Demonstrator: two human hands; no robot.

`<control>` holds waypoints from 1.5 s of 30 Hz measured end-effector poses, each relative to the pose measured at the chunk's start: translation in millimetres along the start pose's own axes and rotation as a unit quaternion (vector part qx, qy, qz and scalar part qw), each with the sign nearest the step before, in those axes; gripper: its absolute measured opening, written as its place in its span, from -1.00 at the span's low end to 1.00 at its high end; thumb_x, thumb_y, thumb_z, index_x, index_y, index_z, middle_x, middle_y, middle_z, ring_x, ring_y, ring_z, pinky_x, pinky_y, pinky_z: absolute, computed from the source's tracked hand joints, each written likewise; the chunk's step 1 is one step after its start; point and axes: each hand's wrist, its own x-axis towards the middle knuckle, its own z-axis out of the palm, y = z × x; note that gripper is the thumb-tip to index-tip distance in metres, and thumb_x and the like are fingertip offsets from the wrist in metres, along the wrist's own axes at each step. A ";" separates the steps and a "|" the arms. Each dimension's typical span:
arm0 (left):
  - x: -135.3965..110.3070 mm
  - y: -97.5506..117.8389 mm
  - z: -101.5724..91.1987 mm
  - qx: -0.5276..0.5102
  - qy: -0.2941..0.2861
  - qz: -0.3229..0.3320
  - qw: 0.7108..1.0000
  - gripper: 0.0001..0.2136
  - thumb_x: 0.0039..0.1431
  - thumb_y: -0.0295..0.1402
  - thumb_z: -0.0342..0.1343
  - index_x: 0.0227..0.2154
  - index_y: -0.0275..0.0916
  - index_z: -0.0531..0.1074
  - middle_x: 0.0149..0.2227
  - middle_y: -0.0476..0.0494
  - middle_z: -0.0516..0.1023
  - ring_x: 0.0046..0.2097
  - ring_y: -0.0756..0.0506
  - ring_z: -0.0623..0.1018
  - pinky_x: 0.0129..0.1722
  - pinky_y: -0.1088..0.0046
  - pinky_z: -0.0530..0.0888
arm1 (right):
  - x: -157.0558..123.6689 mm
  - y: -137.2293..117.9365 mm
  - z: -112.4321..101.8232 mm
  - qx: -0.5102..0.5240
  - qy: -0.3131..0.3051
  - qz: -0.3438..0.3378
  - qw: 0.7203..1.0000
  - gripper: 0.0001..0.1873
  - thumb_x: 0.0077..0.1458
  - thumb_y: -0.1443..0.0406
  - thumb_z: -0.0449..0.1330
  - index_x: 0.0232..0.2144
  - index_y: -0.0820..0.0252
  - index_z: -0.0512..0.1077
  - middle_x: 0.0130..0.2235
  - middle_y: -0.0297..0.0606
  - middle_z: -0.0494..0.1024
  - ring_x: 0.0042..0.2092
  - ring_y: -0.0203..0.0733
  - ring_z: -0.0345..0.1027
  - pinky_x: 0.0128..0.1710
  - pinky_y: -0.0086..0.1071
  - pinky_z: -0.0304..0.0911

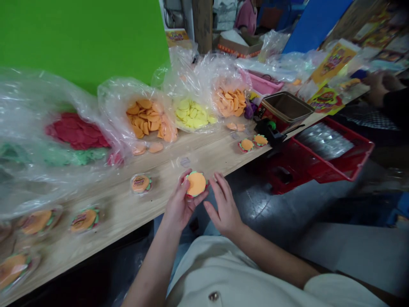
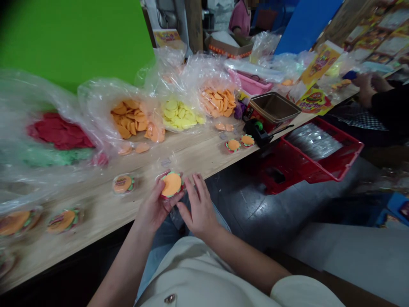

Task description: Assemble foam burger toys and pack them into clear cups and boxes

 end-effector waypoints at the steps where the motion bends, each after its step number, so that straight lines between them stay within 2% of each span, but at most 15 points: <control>1: 0.1 -0.7 -0.8 0.002 0.007 0.012 1.000 -0.67 0.11 -0.34 0.06 -0.04 -0.08 0.27 0.02 -0.12 0.40 -0.07 -0.14 0.49 -0.18 0.28 0.51 | -2.1 -0.6 1.3 -0.003 0.000 0.000 1.000 -0.34 0.17 0.17 -0.06 0.24 0.19 -0.19 0.27 -0.08 -0.14 0.28 -0.01 -0.35 0.20 0.00 -0.12; 6: -4.5 1.1 -6.2 -0.027 -0.038 0.011 0.999 -0.57 0.04 -0.23 0.13 0.00 -0.08 0.25 0.04 -0.15 0.37 -0.02 -0.17 0.45 -0.08 0.19 0.45 | 0.7 -3.8 0.1 -0.045 -0.010 -0.001 0.999 -0.36 0.13 0.12 0.00 0.21 0.19 -0.03 0.27 -0.06 -0.13 0.28 0.09 -0.38 0.17 0.07 -0.10; 11: -11.9 7.0 -4.2 0.040 -0.036 0.030 0.998 -0.35 -0.11 -0.59 0.21 0.05 0.04 0.19 0.08 -0.09 0.33 0.02 -0.14 0.43 0.00 0.24 0.40 | 6.9 -8.2 -7.1 -0.046 -0.026 -0.014 0.999 -0.37 0.11 0.11 0.04 0.19 0.15 0.05 0.27 -0.07 -0.12 0.28 0.13 -0.40 0.15 0.10 -0.09; 14: -12.8 9.3 -3.9 0.050 -0.030 0.030 0.998 -0.36 -0.08 -0.60 0.20 0.06 0.03 0.18 0.05 -0.11 0.36 0.01 -0.16 0.43 -0.03 0.25 0.42 | 4.9 -5.9 -6.9 0.006 -0.027 -0.016 0.999 -0.40 0.10 0.13 0.05 0.17 0.13 0.08 0.26 -0.08 -0.07 0.28 0.09 -0.33 0.17 0.07 -0.12; 16: -12.5 10.0 -5.0 0.052 -0.028 0.030 0.998 -0.36 -0.08 -0.59 0.20 0.06 0.03 0.16 0.03 -0.12 0.38 -0.01 -0.17 0.45 -0.05 0.28 0.43 | 3.2 -1.9 -3.3 0.091 0.001 0.018 0.996 -0.42 0.12 0.17 0.04 0.18 0.11 0.05 0.24 -0.08 0.00 0.26 0.02 -0.20 0.17 0.01 -0.07; 18: -12.1 10.2 -6.9 0.057 -0.031 0.030 0.997 -0.35 -0.08 -0.58 0.20 0.07 0.04 0.16 0.02 -0.11 0.38 -0.01 -0.17 0.45 -0.05 0.28 0.43 | 3.9 1.7 2.4 0.221 0.029 0.091 0.971 -0.44 0.14 0.18 0.01 0.18 0.10 0.02 0.19 -0.08 0.11 0.21 -0.07 -0.03 0.13 -0.07 0.05; 21: -12.0 9.9 -10.5 0.060 -0.063 0.013 0.996 -0.33 -0.13 -0.61 0.22 0.06 0.00 0.18 0.05 -0.13 0.35 0.03 -0.18 0.41 0.01 0.19 0.37 | 12.3 2.5 12.0 0.419 0.008 0.196 0.887 -0.47 0.13 0.13 0.03 0.12 0.10 0.08 0.10 -0.10 0.27 0.11 -0.15 0.16 0.07 -0.17 0.16; 23: -12.5 9.7 -13.1 0.041 -0.099 -0.006 0.994 -0.31 -0.17 -0.60 0.24 0.06 -0.02 0.19 0.06 -0.13 0.33 0.07 -0.19 0.36 0.06 0.13 0.31 | 20.6 -0.1 17.1 0.489 -0.013 0.228 0.842 -0.49 0.08 0.11 0.09 0.06 0.11 0.16 0.07 -0.14 0.31 0.09 -0.18 0.20 0.08 -0.21 0.14; 25: -13.5 9.8 -15.2 0.016 -0.124 -0.019 0.992 -0.33 -0.16 -0.57 0.23 0.06 -0.02 0.20 0.07 -0.13 0.31 0.10 -0.20 0.32 0.08 0.13 0.28 | 26.9 -3.8 19.9 0.516 -0.017 0.241 0.822 -0.51 0.04 0.11 0.13 0.01 0.12 0.21 0.06 -0.16 0.32 0.08 -0.18 0.21 0.09 -0.23 0.13; 28: -15.6 10.3 -16.5 0.001 -0.127 -0.018 0.992 -0.40 -0.07 -0.53 0.18 0.06 -0.02 0.20 0.09 -0.13 0.28 0.10 -0.18 0.31 0.06 0.18 0.31 | 27.2 -8.1 20.5 0.503 -0.010 0.243 0.829 -0.52 0.07 0.11 0.08 0.02 0.12 0.20 0.08 -0.15 0.29 0.09 -0.17 0.19 0.09 -0.22 0.14; 31: -16.7 10.6 -15.9 0.029 -0.095 -0.010 0.995 -0.39 -0.05 -0.56 0.15 0.07 0.03 0.18 0.05 -0.10 0.33 0.00 -0.12 0.41 -0.05 0.34 0.41 | 20.1 -10.1 19.7 0.443 -0.003 0.189 0.876 -0.36 0.03 0.11 0.13 0.13 0.09 0.06 0.16 -0.11 0.17 0.13 -0.13 0.13 0.06 -0.22 0.18; 33: -16.1 10.7 -15.5 0.049 -0.066 -0.012 0.996 -0.35 -0.06 -0.58 0.17 0.08 0.06 0.16 0.00 -0.07 0.37 -0.10 -0.06 0.48 -0.14 0.46 0.45 | 16.8 -10.4 19.9 0.418 -0.004 0.157 0.895 -0.24 -0.02 0.14 0.19 0.17 0.07 -0.03 0.19 -0.09 0.11 0.14 -0.11 0.13 0.03 -0.24 0.22; 36: -14.4 11.3 -16.2 0.044 -0.060 -0.015 0.997 -0.35 -0.05 -0.56 0.17 0.10 0.05 0.15 -0.03 -0.08 0.40 -0.11 -0.07 0.49 -0.12 0.41 0.45 | 18.2 -9.5 21.3 0.424 0.003 0.164 0.891 -0.29 0.01 0.15 0.16 0.17 0.04 -0.02 0.17 -0.11 0.14 0.11 -0.14 0.17 0.00 -0.26 0.25; 41: -13.4 12.6 -19.7 -0.005 -0.108 -0.017 0.994 -0.45 0.02 -0.51 0.11 0.08 -0.01 0.19 0.02 -0.12 0.38 0.00 -0.13 0.43 -0.01 0.27 0.38 | 21.6 -10.1 21.9 0.427 -0.002 0.174 0.888 -0.37 0.04 0.18 0.15 0.14 0.04 0.05 0.14 -0.14 0.20 0.11 -0.16 0.16 0.02 -0.26 0.23; 45: -14.9 12.1 -20.7 0.011 -0.079 -0.012 0.997 -0.55 0.12 -0.50 0.01 0.07 0.00 0.20 0.02 -0.09 0.37 -0.04 -0.10 0.45 -0.08 0.31 0.43 | 18.2 -11.0 20.1 0.457 -0.009 0.174 0.873 -0.37 0.02 0.18 0.16 0.12 0.03 0.07 0.15 -0.17 0.20 0.11 -0.17 0.16 0.04 -0.25 0.21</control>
